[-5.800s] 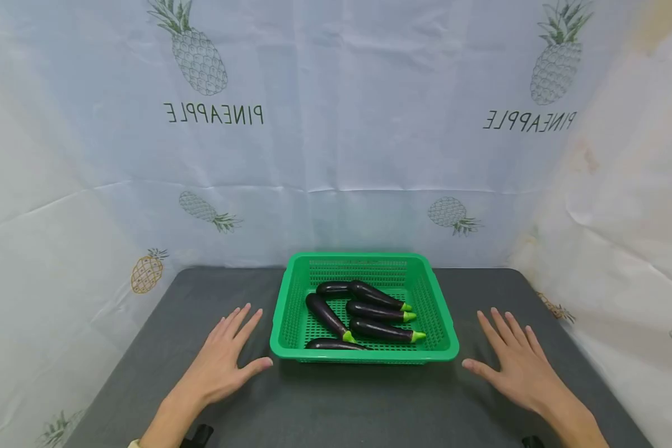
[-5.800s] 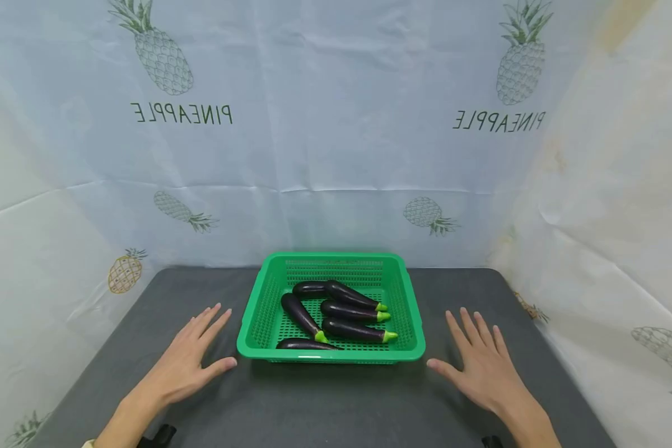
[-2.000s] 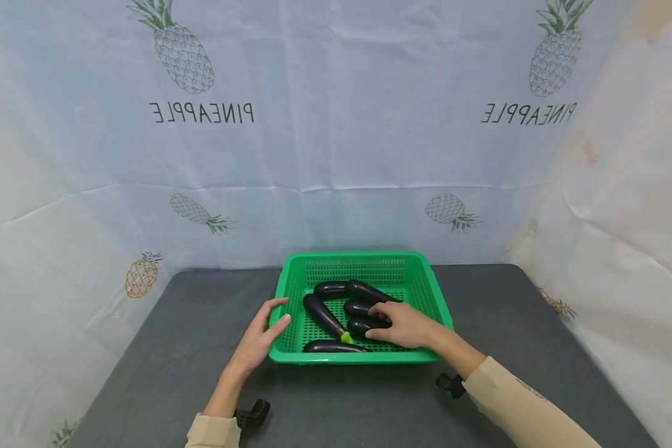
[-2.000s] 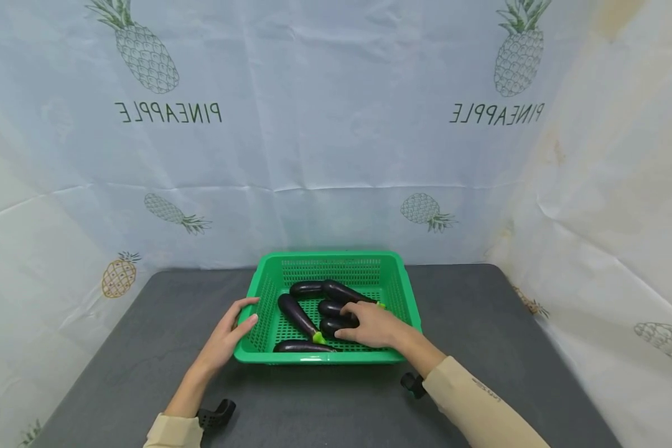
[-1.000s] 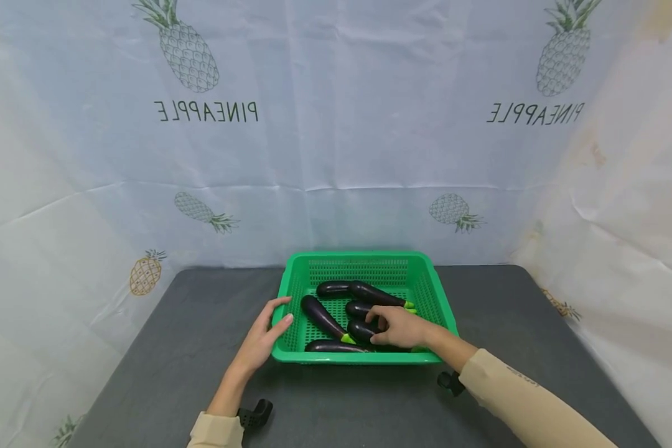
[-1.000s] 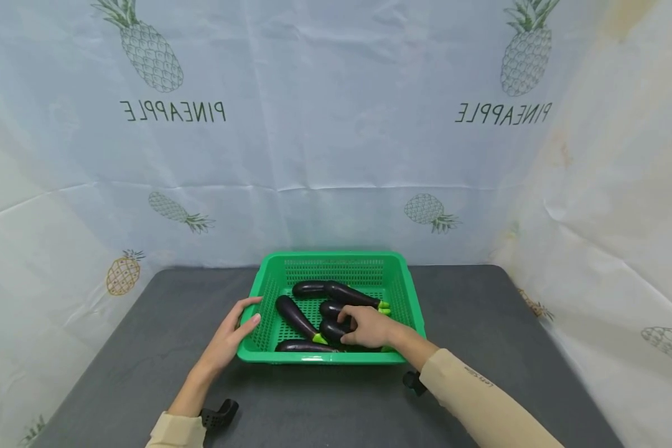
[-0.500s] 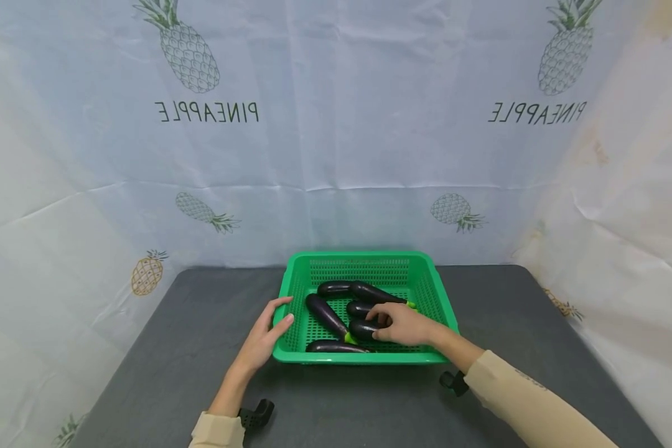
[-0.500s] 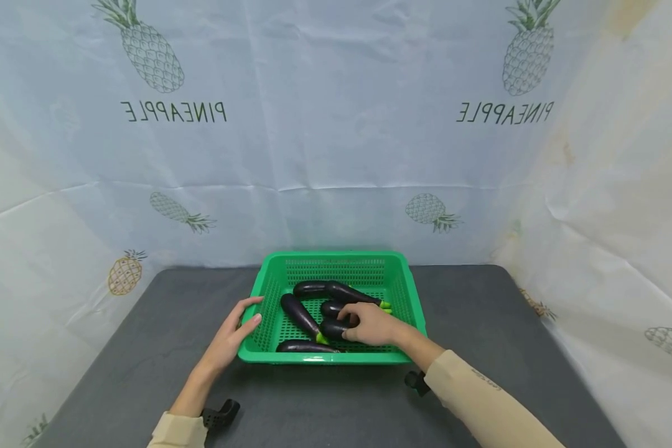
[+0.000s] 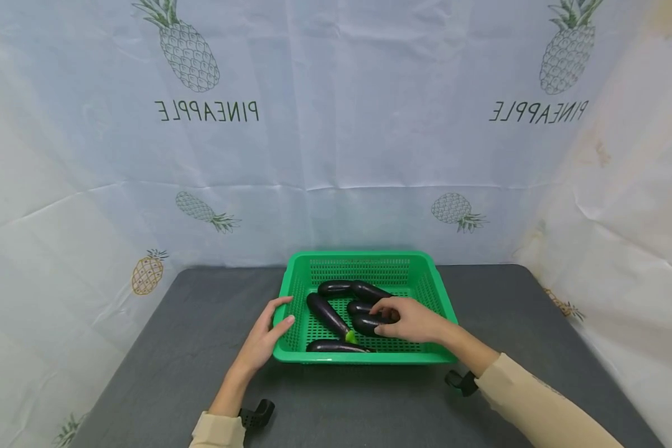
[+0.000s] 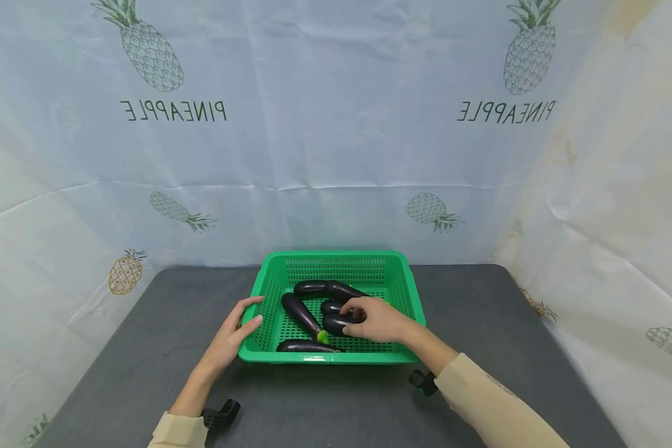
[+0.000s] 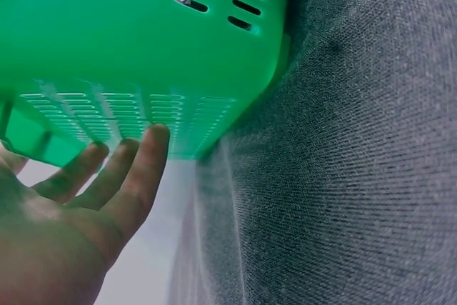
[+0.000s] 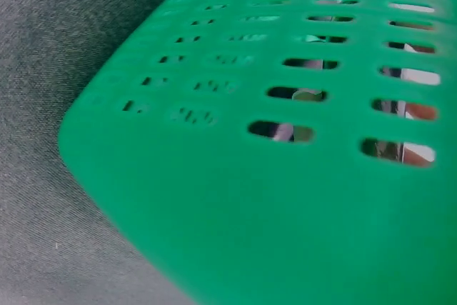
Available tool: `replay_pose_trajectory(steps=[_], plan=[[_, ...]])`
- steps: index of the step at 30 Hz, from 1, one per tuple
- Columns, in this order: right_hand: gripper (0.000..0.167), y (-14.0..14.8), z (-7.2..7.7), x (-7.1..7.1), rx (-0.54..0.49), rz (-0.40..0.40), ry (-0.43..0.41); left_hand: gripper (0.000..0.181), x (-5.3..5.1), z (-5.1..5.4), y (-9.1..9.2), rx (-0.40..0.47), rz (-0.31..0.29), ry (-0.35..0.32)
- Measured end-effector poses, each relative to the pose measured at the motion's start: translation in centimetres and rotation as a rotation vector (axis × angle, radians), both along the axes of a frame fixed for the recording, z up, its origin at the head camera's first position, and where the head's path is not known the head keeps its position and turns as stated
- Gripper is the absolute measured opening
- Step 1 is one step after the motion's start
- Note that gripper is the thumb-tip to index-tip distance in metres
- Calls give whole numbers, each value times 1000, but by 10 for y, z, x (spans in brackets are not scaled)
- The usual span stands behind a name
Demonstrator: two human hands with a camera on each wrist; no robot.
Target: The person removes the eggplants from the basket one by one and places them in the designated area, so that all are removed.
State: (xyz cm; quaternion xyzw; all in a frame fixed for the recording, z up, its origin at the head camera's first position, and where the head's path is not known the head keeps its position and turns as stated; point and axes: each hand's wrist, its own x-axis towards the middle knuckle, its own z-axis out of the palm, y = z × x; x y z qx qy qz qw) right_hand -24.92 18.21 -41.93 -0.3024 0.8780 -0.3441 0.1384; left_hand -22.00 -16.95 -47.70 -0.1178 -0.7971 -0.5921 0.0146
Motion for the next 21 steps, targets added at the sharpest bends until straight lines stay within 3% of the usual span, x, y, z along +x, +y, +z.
replay_pose_trajectory(steps=[13,21], plan=[[36,13,24,12,-27,-36,73,50,-1,0,-1,4,-13,1],[36,24,38,21,-62,-59,96,49,1,0,0,37,-8,-40]])
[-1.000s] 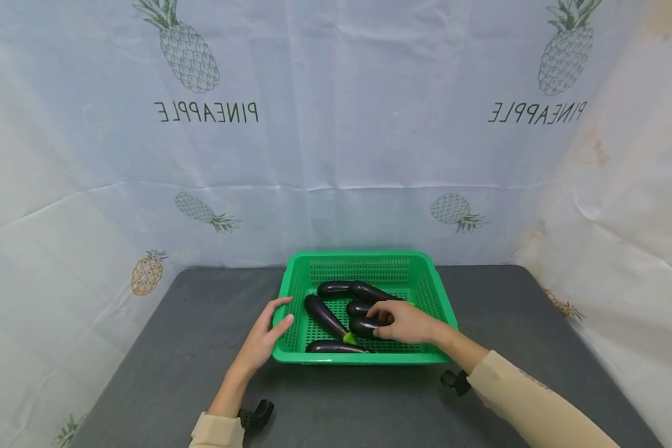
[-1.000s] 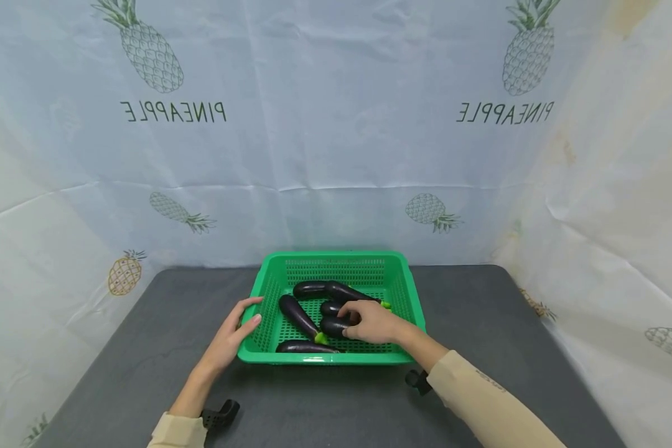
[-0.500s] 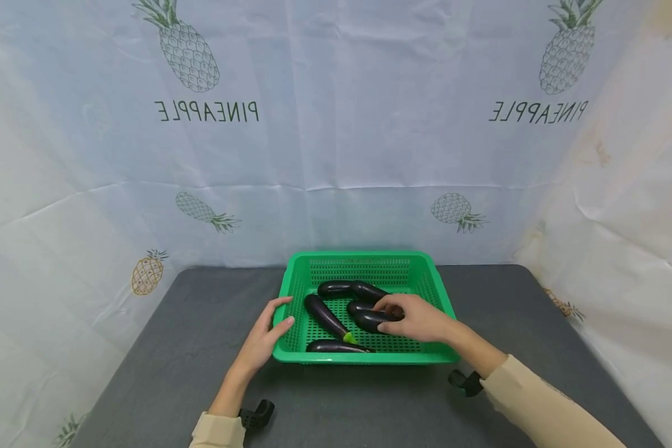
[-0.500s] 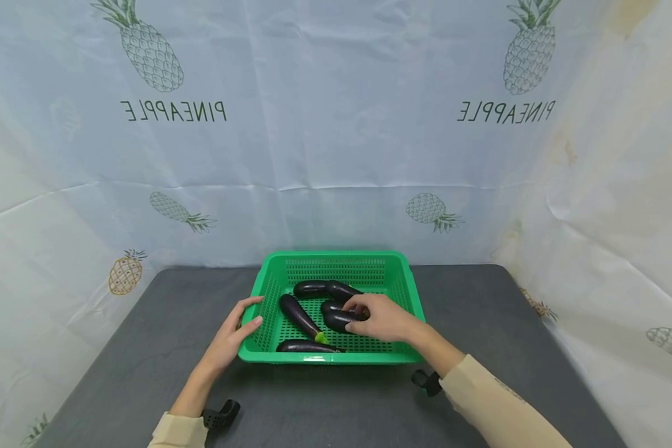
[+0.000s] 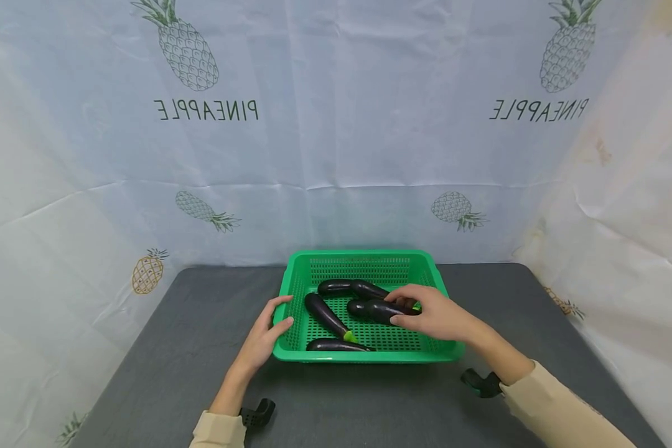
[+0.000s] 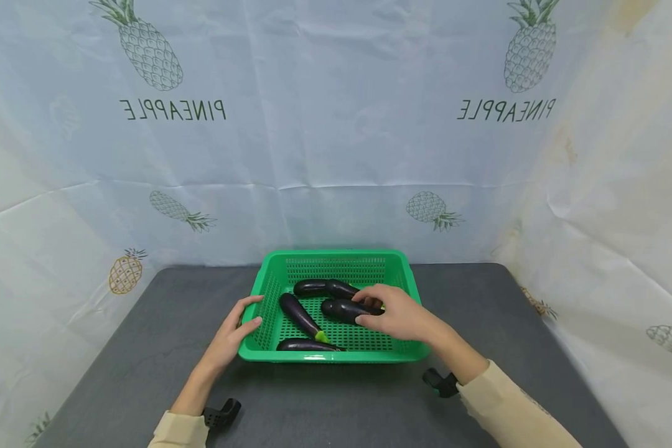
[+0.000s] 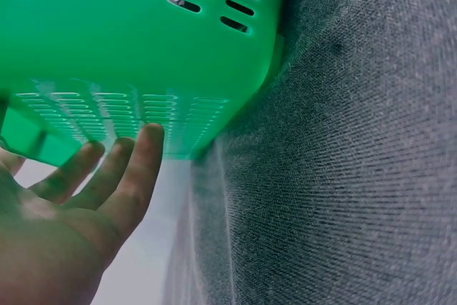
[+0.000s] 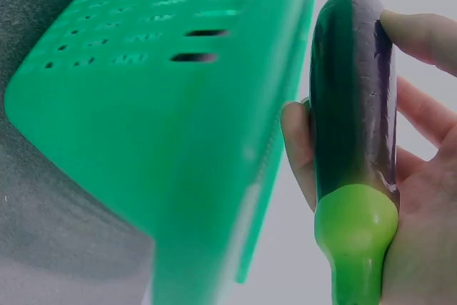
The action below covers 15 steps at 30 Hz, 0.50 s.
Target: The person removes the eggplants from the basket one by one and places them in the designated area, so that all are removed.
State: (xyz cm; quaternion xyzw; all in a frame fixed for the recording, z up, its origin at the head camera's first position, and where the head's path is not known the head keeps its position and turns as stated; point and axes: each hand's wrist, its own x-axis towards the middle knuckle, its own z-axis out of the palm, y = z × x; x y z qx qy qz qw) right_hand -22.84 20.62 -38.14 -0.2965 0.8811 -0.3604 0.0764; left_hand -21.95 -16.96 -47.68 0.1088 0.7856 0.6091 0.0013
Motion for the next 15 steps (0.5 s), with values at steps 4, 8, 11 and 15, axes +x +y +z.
replay_pose_trajectory(steps=[4,8,11,15], plan=[[37,5,5,3,1,-17,27,49,-1,-1,0,6,0,4],[39,13,8,7,1,-32,75,49,-2,-2,0,11,-10,10],[37,19,11,10,-4,-57,99,48,-2,-2,0,17,-11,5],[37,26,14,12,-14,-89,124,48,-2,-2,-1,14,-9,9]])
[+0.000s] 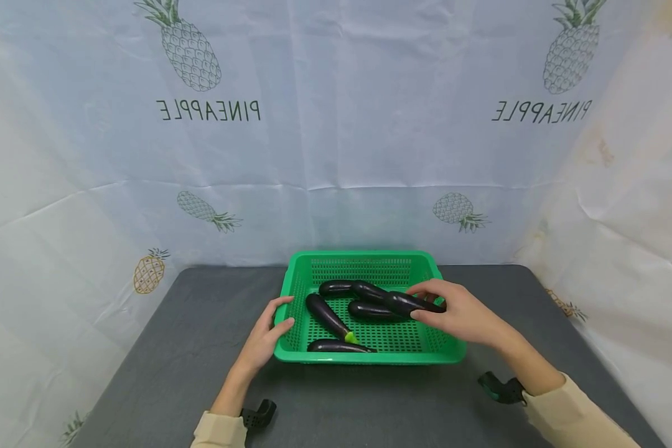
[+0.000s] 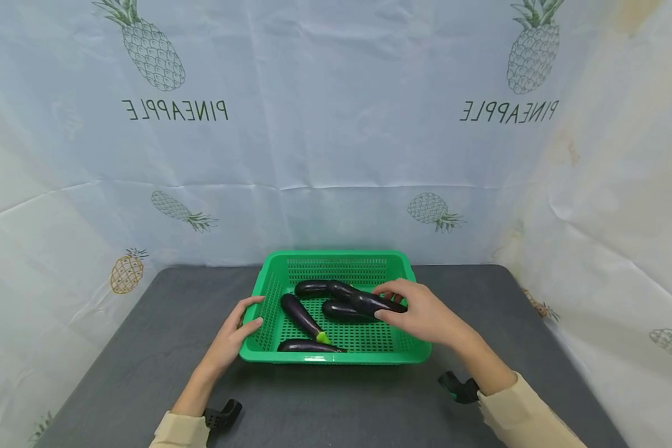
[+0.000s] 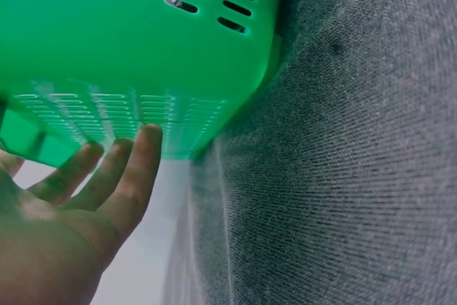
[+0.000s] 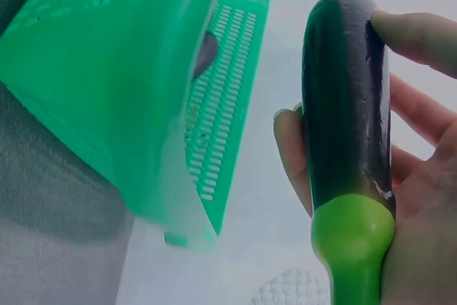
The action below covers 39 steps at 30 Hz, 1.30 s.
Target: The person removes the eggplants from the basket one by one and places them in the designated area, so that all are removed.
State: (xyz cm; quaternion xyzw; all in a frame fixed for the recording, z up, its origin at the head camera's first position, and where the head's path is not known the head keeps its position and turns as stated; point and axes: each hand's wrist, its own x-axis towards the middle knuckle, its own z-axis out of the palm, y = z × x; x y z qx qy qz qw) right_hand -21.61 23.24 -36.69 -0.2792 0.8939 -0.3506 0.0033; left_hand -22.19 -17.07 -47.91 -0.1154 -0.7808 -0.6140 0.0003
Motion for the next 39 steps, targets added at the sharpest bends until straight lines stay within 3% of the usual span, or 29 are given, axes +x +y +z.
replay_pose_trajectory(steps=[22,39], plan=[[35,45,7,0,1,-124,56,47,2,1,2,3,14,-6],[38,85,-9,-17,25,-240,63,46,2,1,1,-6,13,2]])
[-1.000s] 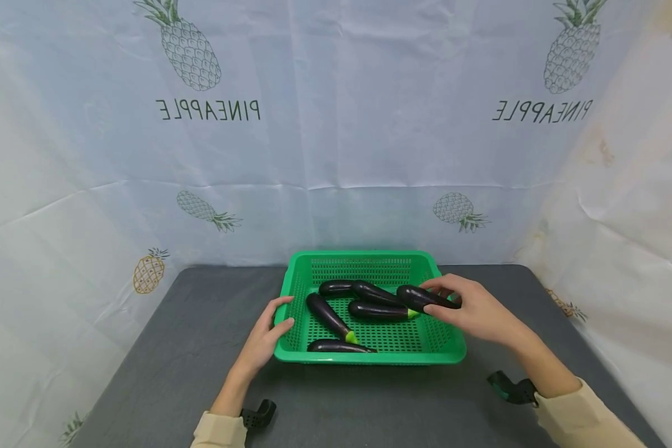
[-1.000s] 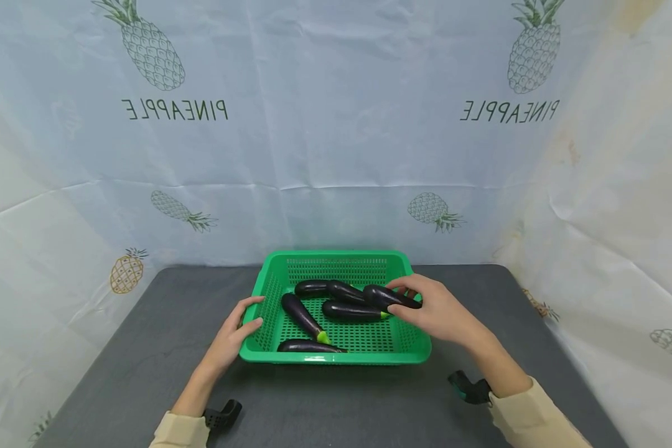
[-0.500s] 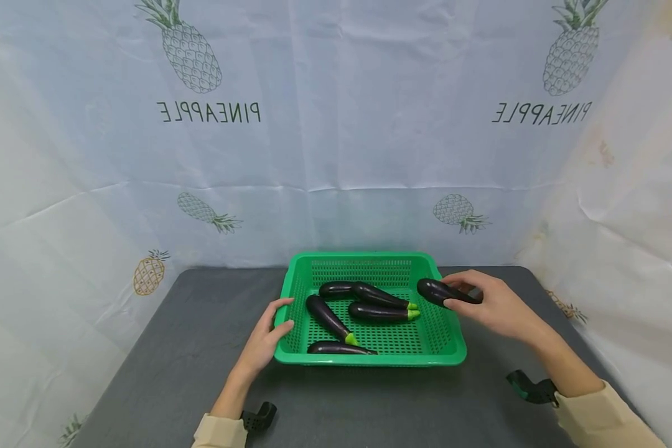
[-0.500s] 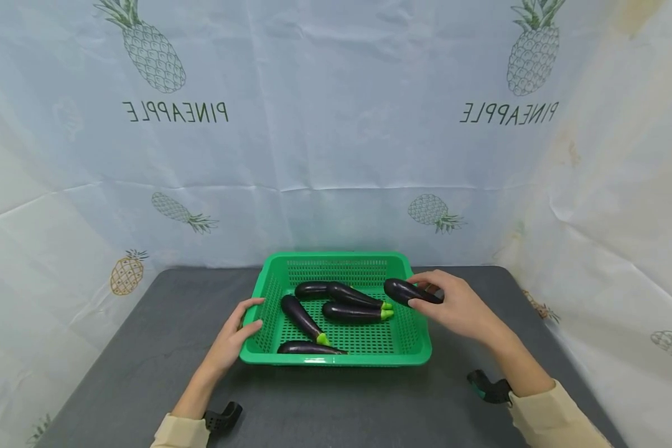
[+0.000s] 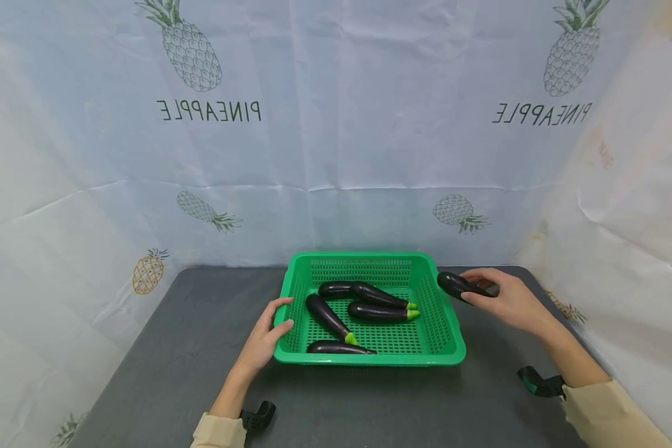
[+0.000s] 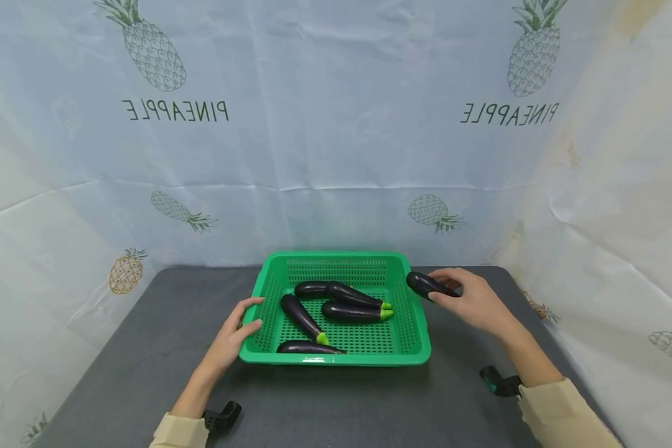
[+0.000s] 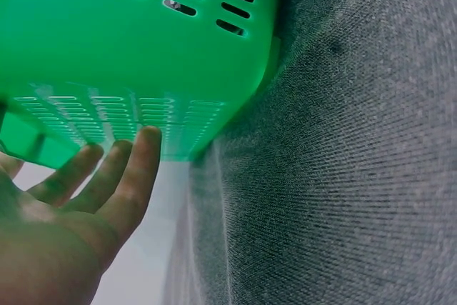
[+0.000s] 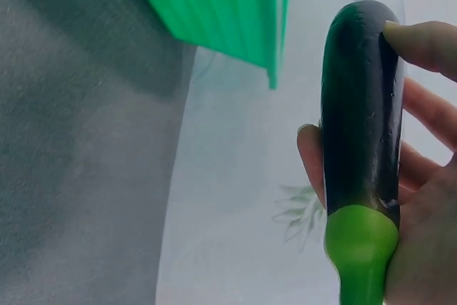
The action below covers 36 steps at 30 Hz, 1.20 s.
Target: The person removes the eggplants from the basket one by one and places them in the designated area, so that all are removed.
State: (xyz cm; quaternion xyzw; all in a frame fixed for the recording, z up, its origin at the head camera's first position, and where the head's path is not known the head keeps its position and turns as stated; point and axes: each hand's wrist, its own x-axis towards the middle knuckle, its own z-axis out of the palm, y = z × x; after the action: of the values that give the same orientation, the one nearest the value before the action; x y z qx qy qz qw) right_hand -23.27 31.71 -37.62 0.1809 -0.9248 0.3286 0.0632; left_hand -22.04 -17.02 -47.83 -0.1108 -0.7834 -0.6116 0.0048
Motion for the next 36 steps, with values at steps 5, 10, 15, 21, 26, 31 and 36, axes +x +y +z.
replay_pose_trajectory(steps=[5,10,15,21,26,31,36], plan=[[39,8,-6,-7,20,-14,4,45,1,1,-1,2,4,-9],[42,17,-12,-12,34,-28,-8,46,1,1,-1,1,1,-4],[43,24,-23,-19,45,-44,-18,45,0,2,0,16,5,-3],[43,30,-37,-30,53,-55,-54,46,0,1,0,8,12,-3],[42,33,-52,-37,62,-58,-79,46,0,1,-1,9,10,-1],[43,36,-66,-40,52,-68,-98,46,0,0,0,16,1,5],[42,39,-81,-41,40,-81,-111,46,0,-1,1,7,0,14]])
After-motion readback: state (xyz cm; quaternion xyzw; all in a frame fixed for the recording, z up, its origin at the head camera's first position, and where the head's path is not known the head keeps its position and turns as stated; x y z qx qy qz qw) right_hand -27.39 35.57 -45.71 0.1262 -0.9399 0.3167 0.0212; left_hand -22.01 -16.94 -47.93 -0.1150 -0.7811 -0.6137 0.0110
